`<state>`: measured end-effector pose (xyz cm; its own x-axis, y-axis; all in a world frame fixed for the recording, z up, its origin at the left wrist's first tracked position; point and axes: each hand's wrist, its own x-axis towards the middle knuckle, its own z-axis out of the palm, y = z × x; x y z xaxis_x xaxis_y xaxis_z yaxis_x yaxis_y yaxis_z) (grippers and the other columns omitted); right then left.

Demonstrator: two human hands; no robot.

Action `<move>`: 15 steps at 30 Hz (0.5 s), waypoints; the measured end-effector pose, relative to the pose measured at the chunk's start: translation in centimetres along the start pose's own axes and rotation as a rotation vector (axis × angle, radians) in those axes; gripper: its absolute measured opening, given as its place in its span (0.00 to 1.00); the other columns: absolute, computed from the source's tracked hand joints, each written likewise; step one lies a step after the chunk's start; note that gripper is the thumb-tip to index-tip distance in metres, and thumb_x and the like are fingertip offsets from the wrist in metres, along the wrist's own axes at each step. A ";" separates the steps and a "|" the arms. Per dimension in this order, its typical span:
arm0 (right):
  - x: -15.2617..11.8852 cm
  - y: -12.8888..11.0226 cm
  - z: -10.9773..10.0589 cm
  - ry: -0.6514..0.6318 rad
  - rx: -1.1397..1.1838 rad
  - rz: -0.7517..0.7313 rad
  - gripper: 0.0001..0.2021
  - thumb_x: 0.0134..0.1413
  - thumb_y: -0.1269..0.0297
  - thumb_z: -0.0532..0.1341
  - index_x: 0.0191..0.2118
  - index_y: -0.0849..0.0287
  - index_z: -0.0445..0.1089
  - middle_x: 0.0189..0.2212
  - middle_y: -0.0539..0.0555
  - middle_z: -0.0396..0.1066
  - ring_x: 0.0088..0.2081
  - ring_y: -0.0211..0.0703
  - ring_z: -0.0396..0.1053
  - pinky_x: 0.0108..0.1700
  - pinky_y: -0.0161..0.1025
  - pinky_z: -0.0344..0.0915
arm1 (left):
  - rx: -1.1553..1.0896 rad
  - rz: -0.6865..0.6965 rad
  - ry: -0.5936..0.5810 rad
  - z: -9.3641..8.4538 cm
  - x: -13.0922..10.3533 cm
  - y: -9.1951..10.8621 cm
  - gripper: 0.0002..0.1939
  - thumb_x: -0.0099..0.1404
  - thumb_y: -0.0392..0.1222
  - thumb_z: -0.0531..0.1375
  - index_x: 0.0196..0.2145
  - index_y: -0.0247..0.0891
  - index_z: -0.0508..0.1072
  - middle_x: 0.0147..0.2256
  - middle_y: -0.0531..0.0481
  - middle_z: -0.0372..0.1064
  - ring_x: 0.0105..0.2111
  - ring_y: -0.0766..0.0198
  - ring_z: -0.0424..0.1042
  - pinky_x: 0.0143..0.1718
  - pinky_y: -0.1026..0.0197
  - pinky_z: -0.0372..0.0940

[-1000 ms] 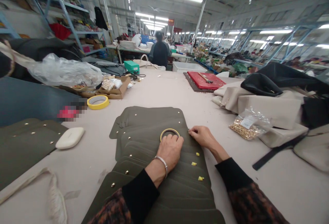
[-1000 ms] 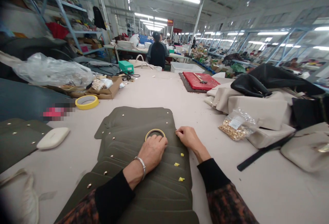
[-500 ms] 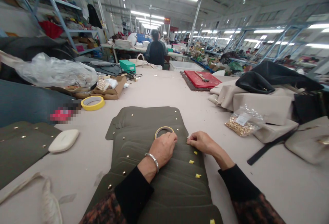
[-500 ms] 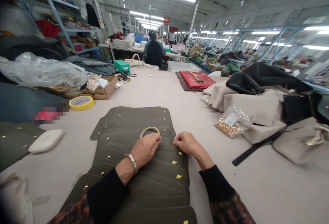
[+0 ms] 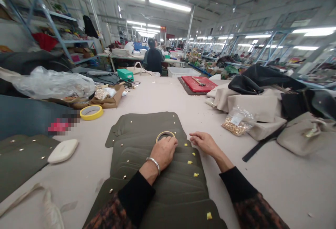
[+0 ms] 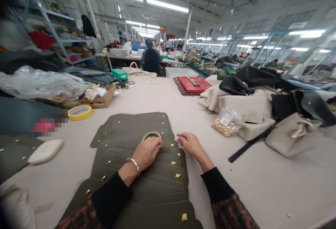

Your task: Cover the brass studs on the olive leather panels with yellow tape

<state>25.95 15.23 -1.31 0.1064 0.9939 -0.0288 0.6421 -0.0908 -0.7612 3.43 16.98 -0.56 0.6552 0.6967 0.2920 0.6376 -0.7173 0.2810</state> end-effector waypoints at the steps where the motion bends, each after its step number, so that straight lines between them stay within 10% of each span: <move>1: -0.1 0.2 -0.1 0.046 0.023 0.000 0.16 0.56 0.66 0.52 0.45 0.62 0.73 0.36 0.55 0.77 0.31 0.38 0.74 0.36 0.34 0.68 | -0.018 0.012 0.014 0.0 0.0 0.0 0.08 0.69 0.38 0.49 0.36 0.38 0.66 0.35 0.49 0.67 0.36 0.61 0.65 0.39 0.61 0.60; 7: -0.5 -1.2 0.7 0.027 -0.271 -0.202 0.13 0.57 0.66 0.53 0.43 0.56 0.74 0.42 0.54 0.75 0.45 0.45 0.71 0.48 0.40 0.63 | -0.115 0.073 0.049 -0.6 -0.3 -0.1 0.08 0.69 0.38 0.49 0.34 0.38 0.66 0.33 0.50 0.67 0.35 0.63 0.65 0.39 0.62 0.61; 15: -1.6 -2.6 0.4 -0.107 -0.451 -0.169 0.09 0.50 0.68 0.58 0.26 0.55 0.75 0.24 0.51 0.75 0.28 0.41 0.71 0.30 0.33 0.60 | -0.310 0.032 0.241 -1.0 -1.0 -0.4 0.10 0.70 0.38 0.48 0.38 0.39 0.69 0.36 0.50 0.72 0.37 0.65 0.71 0.42 0.63 0.65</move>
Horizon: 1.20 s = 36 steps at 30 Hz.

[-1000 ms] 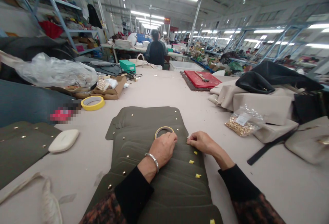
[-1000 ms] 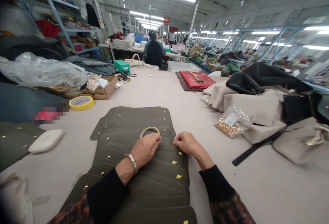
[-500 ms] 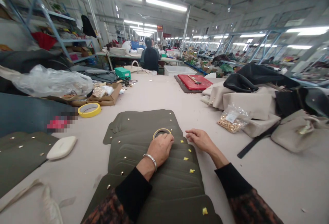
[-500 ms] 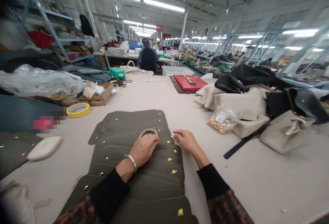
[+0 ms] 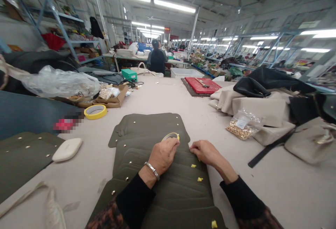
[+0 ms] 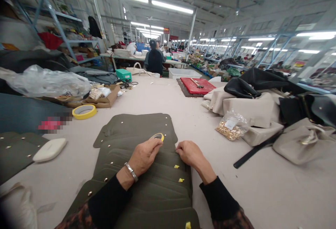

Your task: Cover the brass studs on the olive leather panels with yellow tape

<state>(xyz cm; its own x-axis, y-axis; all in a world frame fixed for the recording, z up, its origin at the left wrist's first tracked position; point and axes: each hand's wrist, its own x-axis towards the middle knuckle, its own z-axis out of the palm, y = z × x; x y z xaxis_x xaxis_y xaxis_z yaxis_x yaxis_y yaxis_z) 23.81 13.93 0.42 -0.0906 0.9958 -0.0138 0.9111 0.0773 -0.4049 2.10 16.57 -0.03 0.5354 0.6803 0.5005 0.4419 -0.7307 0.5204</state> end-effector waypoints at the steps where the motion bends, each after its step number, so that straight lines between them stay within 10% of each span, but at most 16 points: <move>1: -0.1 0.0 -0.1 -0.011 -0.016 0.009 0.09 0.49 0.69 0.58 0.24 0.56 0.75 0.23 0.52 0.75 0.28 0.41 0.70 0.30 0.33 0.60 | -0.030 -0.010 0.020 -0.1 0.0 0.0 0.10 0.70 0.39 0.49 0.39 0.39 0.70 0.37 0.50 0.72 0.37 0.65 0.71 0.42 0.63 0.66; 10: -0.9 -3.9 -0.6 0.222 0.509 -0.251 0.12 0.56 0.65 0.56 0.44 0.57 0.72 0.38 0.54 0.75 0.38 0.41 0.72 0.41 0.36 0.67 | -0.018 -0.037 -0.031 -0.8 -0.2 0.5 0.25 0.68 0.40 0.53 0.61 0.41 0.54 0.40 0.50 0.74 0.36 0.65 0.74 0.37 0.66 0.69; 24: -1.2 -4.5 1.5 0.517 0.126 -0.439 0.07 0.53 0.72 0.54 0.31 0.58 0.69 0.24 0.52 0.70 0.27 0.38 0.67 0.32 0.34 0.63 | 0.073 -0.008 -0.109 -0.6 -0.2 0.5 0.12 0.70 0.40 0.48 0.49 0.41 0.64 0.47 0.50 0.70 0.44 0.63 0.72 0.43 0.64 0.66; 30: -1.3 -5.0 1.9 0.545 0.191 -0.310 0.07 0.51 0.69 0.55 0.30 0.57 0.71 0.24 0.51 0.71 0.25 0.39 0.68 0.32 0.35 0.63 | 0.225 -0.064 -0.142 -0.7 0.0 0.9 0.10 0.71 0.41 0.48 0.37 0.41 0.68 0.34 0.53 0.71 0.35 0.66 0.71 0.34 0.66 0.62; 36: -0.3 -5.8 2.5 0.296 0.703 0.100 0.08 0.49 0.61 0.59 0.27 0.60 0.71 0.17 0.50 0.70 0.20 0.39 0.68 0.24 0.33 0.65 | 0.415 -0.019 -0.107 -0.7 -0.1 1.1 0.11 0.68 0.37 0.48 0.33 0.40 0.69 0.30 0.51 0.68 0.27 0.64 0.67 0.25 0.62 0.55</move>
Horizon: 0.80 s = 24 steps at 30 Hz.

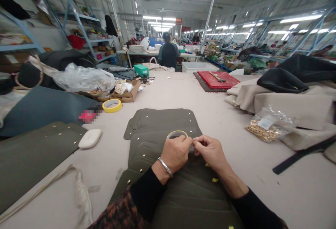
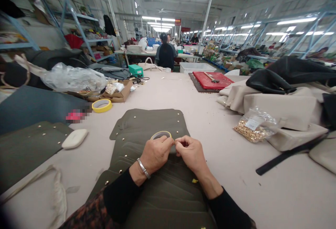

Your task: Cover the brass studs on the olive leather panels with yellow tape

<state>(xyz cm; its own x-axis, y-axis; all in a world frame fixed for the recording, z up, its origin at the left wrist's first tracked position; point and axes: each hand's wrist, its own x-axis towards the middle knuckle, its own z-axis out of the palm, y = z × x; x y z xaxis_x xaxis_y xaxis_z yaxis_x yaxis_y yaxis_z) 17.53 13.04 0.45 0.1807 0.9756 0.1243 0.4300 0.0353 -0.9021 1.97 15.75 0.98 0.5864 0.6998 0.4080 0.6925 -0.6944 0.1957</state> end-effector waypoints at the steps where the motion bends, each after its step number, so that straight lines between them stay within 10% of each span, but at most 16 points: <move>1: 0.2 -0.2 0.2 -0.011 0.046 0.031 0.09 0.48 0.61 0.59 0.27 0.61 0.71 0.17 0.50 0.69 0.19 0.39 0.67 0.24 0.33 0.65 | 0.013 -0.007 0.024 0.0 0.0 0.0 0.11 0.68 0.37 0.48 0.32 0.40 0.68 0.29 0.51 0.68 0.27 0.64 0.67 0.24 0.61 0.55; 8: 1.1 -2.0 1.7 0.112 -0.100 -0.096 0.07 0.45 0.64 0.59 0.26 0.61 0.73 0.20 0.52 0.72 0.23 0.39 0.69 0.26 0.33 0.65 | 0.027 -0.047 0.262 0.0 -0.1 -0.7 0.11 0.68 0.36 0.48 0.29 0.38 0.67 0.26 0.51 0.66 0.24 0.64 0.65 0.23 0.61 0.53; 13: 2.8 -0.1 0.9 0.176 0.123 0.123 0.07 0.41 0.63 0.62 0.24 0.62 0.71 0.17 0.50 0.69 0.19 0.38 0.67 0.22 0.33 0.66 | -0.039 0.072 0.309 -0.7 -0.5 0.9 0.12 0.68 0.35 0.48 0.29 0.38 0.66 0.25 0.51 0.65 0.25 0.65 0.64 0.27 0.62 0.56; 24: 6.1 4.2 0.8 0.043 0.259 0.106 0.15 0.41 0.55 0.65 0.30 0.63 0.71 0.24 0.54 0.74 0.28 0.42 0.73 0.32 0.38 0.71 | 0.099 -0.109 -0.182 1.3 0.4 0.5 0.08 0.68 0.34 0.48 0.39 0.38 0.66 0.35 0.47 0.69 0.36 0.56 0.68 0.36 0.56 0.64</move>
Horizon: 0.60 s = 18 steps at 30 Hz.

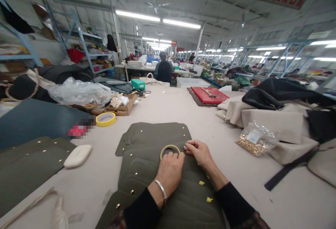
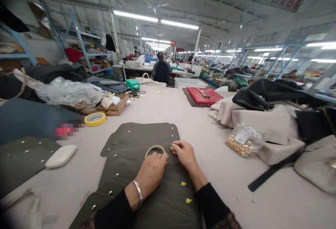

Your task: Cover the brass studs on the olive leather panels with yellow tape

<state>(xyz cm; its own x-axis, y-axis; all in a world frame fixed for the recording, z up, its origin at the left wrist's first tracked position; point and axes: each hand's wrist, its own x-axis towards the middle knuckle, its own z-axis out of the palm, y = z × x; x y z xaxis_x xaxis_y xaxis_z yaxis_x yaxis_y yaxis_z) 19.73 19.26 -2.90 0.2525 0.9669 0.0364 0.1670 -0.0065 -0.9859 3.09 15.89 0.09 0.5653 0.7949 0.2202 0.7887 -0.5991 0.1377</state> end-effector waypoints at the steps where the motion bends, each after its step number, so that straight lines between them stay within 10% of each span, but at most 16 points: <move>1: 0.2 0.3 0.1 0.002 -0.020 0.002 0.14 0.39 0.57 0.65 0.31 0.63 0.71 0.24 0.53 0.73 0.27 0.41 0.72 0.32 0.37 0.71 | 0.006 0.010 -0.023 0.0 0.0 0.0 0.08 0.67 0.34 0.48 0.39 0.38 0.66 0.36 0.46 0.68 0.38 0.55 0.67 0.37 0.55 0.64; 18: -1.4 -1.7 -2.2 -0.093 -0.009 0.133 0.12 0.40 0.59 0.65 0.30 0.63 0.71 0.21 0.51 0.71 0.23 0.36 0.69 0.26 0.32 0.67 | -0.084 0.004 -0.212 -1.3 -1.4 -0.4 0.07 0.68 0.35 0.47 0.41 0.37 0.63 0.39 0.45 0.68 0.40 0.57 0.66 0.39 0.58 0.63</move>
<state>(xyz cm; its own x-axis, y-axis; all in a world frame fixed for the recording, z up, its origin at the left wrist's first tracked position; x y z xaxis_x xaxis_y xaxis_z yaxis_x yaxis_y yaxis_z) 21.18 17.36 -0.86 0.1837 0.9768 -0.1098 0.1467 -0.1377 -0.9795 1.67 14.94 1.02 0.6137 0.7894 0.0144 0.7683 -0.6012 0.2195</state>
